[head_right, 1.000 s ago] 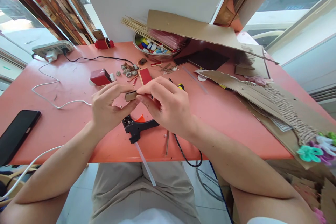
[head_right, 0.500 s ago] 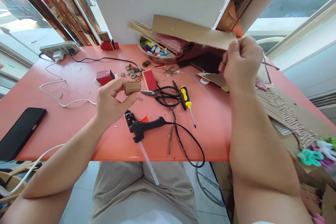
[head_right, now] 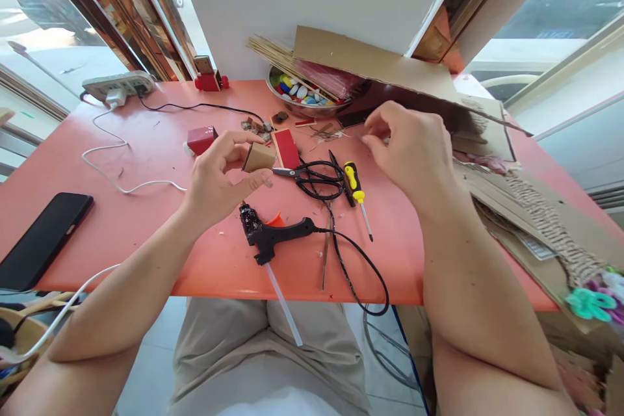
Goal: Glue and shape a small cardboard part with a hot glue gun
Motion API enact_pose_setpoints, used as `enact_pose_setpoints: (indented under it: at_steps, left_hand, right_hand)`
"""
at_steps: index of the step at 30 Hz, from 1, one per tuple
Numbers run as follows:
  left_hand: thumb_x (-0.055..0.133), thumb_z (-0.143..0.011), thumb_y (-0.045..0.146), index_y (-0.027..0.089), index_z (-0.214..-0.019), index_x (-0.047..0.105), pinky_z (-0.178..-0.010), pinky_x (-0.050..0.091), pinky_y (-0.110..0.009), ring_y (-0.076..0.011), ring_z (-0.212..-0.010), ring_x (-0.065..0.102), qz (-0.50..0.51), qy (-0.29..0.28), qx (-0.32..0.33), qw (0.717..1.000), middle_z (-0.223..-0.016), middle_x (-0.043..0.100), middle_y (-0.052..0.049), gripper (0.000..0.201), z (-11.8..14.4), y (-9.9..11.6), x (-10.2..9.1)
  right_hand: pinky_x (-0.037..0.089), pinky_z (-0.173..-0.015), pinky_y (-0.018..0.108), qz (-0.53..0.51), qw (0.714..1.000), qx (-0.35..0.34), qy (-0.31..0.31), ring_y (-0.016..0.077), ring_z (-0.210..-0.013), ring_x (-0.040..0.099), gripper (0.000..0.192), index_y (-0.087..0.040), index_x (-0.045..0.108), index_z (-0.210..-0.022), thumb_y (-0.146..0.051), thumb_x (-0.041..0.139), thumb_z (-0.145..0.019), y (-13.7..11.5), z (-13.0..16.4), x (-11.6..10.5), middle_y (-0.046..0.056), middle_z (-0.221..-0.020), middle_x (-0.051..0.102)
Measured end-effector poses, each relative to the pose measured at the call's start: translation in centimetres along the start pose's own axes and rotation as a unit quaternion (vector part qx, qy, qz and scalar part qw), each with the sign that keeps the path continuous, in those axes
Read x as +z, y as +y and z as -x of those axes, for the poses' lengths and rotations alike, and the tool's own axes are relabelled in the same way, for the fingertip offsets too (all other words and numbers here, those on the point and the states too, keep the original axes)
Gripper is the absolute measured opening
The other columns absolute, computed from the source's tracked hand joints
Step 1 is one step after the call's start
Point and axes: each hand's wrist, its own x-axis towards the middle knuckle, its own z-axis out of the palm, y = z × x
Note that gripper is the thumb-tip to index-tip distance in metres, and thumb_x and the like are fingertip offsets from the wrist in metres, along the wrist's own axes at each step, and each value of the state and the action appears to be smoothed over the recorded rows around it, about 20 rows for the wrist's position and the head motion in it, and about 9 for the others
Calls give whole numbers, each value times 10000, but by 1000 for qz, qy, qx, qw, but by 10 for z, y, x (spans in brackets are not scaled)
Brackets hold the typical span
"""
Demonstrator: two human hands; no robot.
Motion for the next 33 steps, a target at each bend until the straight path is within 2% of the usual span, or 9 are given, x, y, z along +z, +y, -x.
enact_pose_setpoints:
  at_steps: [2,4,6,7,13,16,21,27,33]
  left_hand:
    - [806,-924,292,247,-1248,679,-763,675,-291,-171,-812,796,1,-15,3,1000,-1011,831,-36,351,0,1,-2]
    - [803,-928,292,251,-1277,692,-803,666,-286,-177,-868,807,-14,-11,16,1000,-1014,836,-30,368,1,3,-4]
    - [812,-929,288,254,-1280,701,-829,658,-282,-177,-893,813,-44,7,42,998,-993,835,-20,370,3,5,-4]
    - [816,-927,284,255,-1270,706,-833,657,-281,-177,-897,815,-62,18,56,996,-991,837,-18,361,4,6,-3]
    - [773,-977,307,242,-1071,743,-758,653,-276,-156,-769,772,-121,55,133,982,-899,827,-3,118,7,12,3]
    - [760,-997,317,246,-1031,755,-708,627,-250,-137,-720,737,-128,71,166,975,-825,789,16,79,8,14,5]
    - [765,-994,303,244,-1059,764,-685,610,-240,-123,-695,706,-138,63,183,971,-837,794,14,88,9,16,7]
    - [775,-998,273,252,-1071,764,-677,602,-233,-115,-689,692,-122,73,228,963,-842,803,19,77,9,13,7]
    - [766,-1009,345,254,-1076,786,-684,628,-258,-135,-711,711,-138,76,218,963,-835,807,-1,114,10,11,6]
  right_hand:
    - [358,-472,352,-25,999,-11,-16,129,-441,518,329,-278,714,-704,-437,887,-934,-15,-2,3,-20,-547,667]
    - [418,-507,336,-56,997,-38,-40,141,-488,589,247,-282,744,-756,-355,833,-974,-30,-2,5,-26,-587,704]
    - [542,-633,346,-77,994,-68,-47,198,-728,758,51,-288,797,-998,-249,766,-989,-50,0,8,3,-862,840]
    - [590,-700,364,-91,992,-78,-46,222,-828,795,106,-290,791,-1051,-214,756,-985,-62,2,9,12,-950,858]
    - [646,-777,427,-118,988,-94,19,248,-875,795,29,-341,753,-1051,-368,746,-1044,-115,19,12,31,-978,852]
    - [649,-774,424,-94,988,-117,44,247,-880,795,76,-355,750,-1106,-362,765,-1032,-121,24,12,36,-1022,857]
    - [647,-778,437,-61,992,-113,12,255,-882,790,56,-368,762,-1085,-384,757,-1031,-119,26,9,37,-1035,854]
    - [628,-772,417,-117,984,-127,35,240,-885,794,81,-364,746,-1059,-300,775,-1018,-121,24,7,26,-1029,852]
    - [676,-805,411,-140,985,-99,16,230,-888,800,89,-379,759,-1051,-303,784,-1011,-120,27,8,22,-1020,842]
